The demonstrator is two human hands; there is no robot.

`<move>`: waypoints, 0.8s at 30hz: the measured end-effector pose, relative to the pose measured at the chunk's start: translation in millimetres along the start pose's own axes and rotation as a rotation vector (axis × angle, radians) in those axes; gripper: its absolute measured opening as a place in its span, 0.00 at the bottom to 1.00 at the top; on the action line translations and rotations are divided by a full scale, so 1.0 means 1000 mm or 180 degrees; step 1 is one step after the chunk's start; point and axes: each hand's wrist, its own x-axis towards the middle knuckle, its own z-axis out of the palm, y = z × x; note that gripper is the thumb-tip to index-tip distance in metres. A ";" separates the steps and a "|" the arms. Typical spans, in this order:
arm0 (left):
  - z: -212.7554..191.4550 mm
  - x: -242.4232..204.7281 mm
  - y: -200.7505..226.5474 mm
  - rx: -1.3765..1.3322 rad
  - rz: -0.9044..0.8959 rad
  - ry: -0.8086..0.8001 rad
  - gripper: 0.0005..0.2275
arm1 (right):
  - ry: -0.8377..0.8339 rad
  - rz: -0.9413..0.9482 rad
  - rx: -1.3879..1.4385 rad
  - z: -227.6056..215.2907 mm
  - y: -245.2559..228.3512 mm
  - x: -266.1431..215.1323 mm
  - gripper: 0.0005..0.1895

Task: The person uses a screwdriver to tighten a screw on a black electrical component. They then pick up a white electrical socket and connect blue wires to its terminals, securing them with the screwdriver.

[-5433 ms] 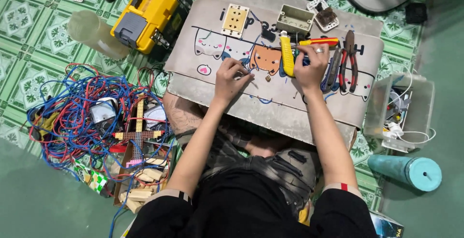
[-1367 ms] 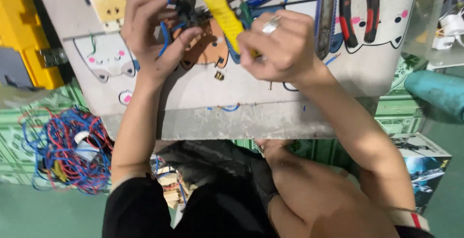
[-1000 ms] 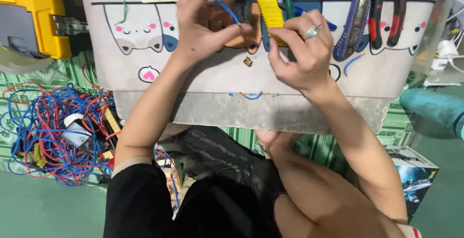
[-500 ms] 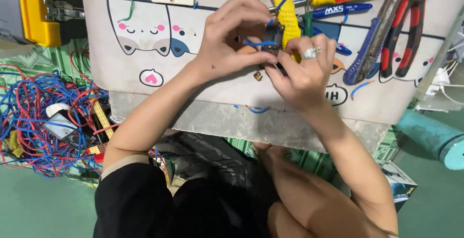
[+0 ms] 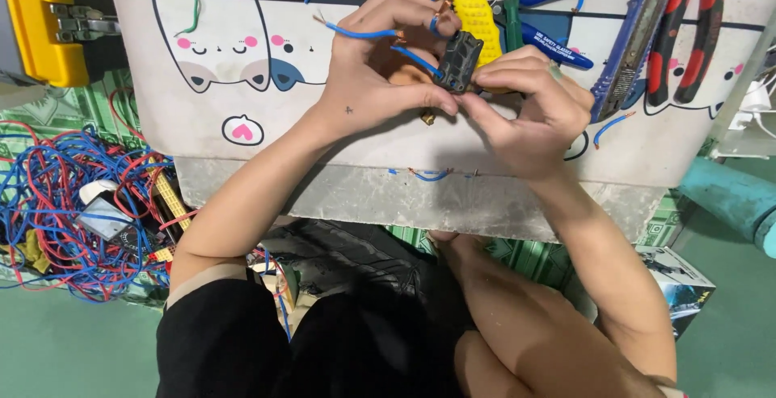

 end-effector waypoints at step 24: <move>0.004 -0.004 -0.006 -0.0815 -0.0939 -0.0064 0.24 | 0.0118 -0.0587 0.0085 -0.003 -0.001 0.003 0.09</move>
